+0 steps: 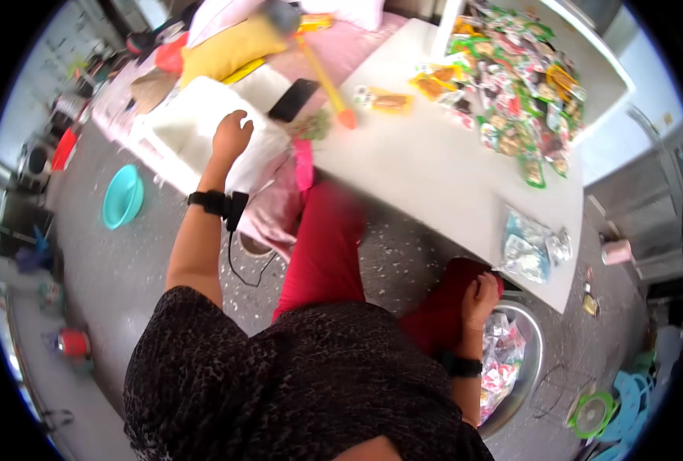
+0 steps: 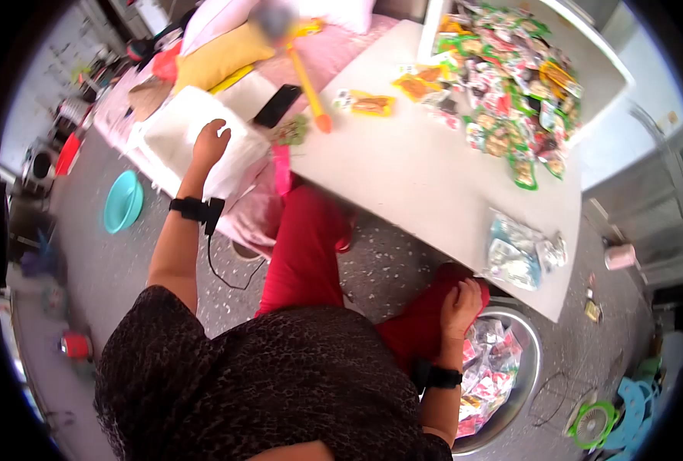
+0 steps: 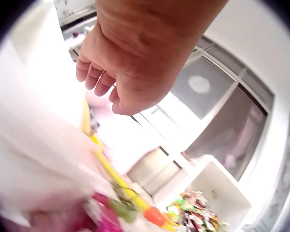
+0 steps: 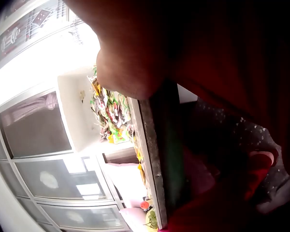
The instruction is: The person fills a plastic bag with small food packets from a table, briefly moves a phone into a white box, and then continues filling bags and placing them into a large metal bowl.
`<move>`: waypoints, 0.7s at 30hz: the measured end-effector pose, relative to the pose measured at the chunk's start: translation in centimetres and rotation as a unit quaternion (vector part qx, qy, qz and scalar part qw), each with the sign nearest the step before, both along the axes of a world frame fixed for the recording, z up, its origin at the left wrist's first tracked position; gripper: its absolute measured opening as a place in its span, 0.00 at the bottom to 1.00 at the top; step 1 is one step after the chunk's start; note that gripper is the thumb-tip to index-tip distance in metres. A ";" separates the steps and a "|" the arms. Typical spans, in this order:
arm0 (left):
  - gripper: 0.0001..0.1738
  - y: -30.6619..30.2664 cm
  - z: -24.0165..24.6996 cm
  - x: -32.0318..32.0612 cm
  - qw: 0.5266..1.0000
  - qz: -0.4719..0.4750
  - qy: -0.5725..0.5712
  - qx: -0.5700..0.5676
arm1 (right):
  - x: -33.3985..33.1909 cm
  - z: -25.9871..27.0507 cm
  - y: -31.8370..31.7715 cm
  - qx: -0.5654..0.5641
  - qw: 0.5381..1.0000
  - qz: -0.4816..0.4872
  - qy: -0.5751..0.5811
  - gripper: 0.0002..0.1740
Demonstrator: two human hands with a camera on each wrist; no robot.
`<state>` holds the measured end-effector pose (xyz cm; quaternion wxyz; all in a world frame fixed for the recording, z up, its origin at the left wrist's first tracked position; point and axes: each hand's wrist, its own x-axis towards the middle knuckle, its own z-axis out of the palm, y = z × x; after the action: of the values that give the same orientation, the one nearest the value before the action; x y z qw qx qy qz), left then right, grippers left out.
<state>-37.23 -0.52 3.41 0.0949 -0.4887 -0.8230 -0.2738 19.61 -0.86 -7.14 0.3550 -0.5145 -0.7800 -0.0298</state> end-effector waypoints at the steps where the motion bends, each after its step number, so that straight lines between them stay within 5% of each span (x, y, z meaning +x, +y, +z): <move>1: 0.19 -1.2 -0.4 -1.8 0.998 0.043 -0.024 -0.046 | 0.0 0.1 0.0 0.002 1.000 0.006 0.007 0.10; 5: 0.27 -4.7 -4.2 -6.1 0.980 0.043 -0.062 -0.184 | -0.4 0.2 0.1 -0.003 1.000 -0.003 -0.003 0.08; 9: 0.22 -5.0 -5.1 -6.1 0.958 0.008 -0.135 -0.253 | -0.6 0.2 0.3 -0.007 1.000 0.004 0.001 0.08; 16: 0.20 -5.1 -1.9 -2.8 0.981 -0.006 -0.138 -0.136 | -0.6 -0.1 0.3 -0.008 1.000 0.016 -0.008 0.08; 21: 0.18 -5.1 -3.6 -4.0 0.964 -0.047 -0.116 -0.235 | -0.6 -0.2 0.2 -0.010 1.000 0.014 -0.003 0.08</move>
<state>-41.24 -5.60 -0.14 -0.1316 -0.5000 -0.8458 -0.1316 18.97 -0.65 -7.34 0.3483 -0.5066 -0.7885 -0.0188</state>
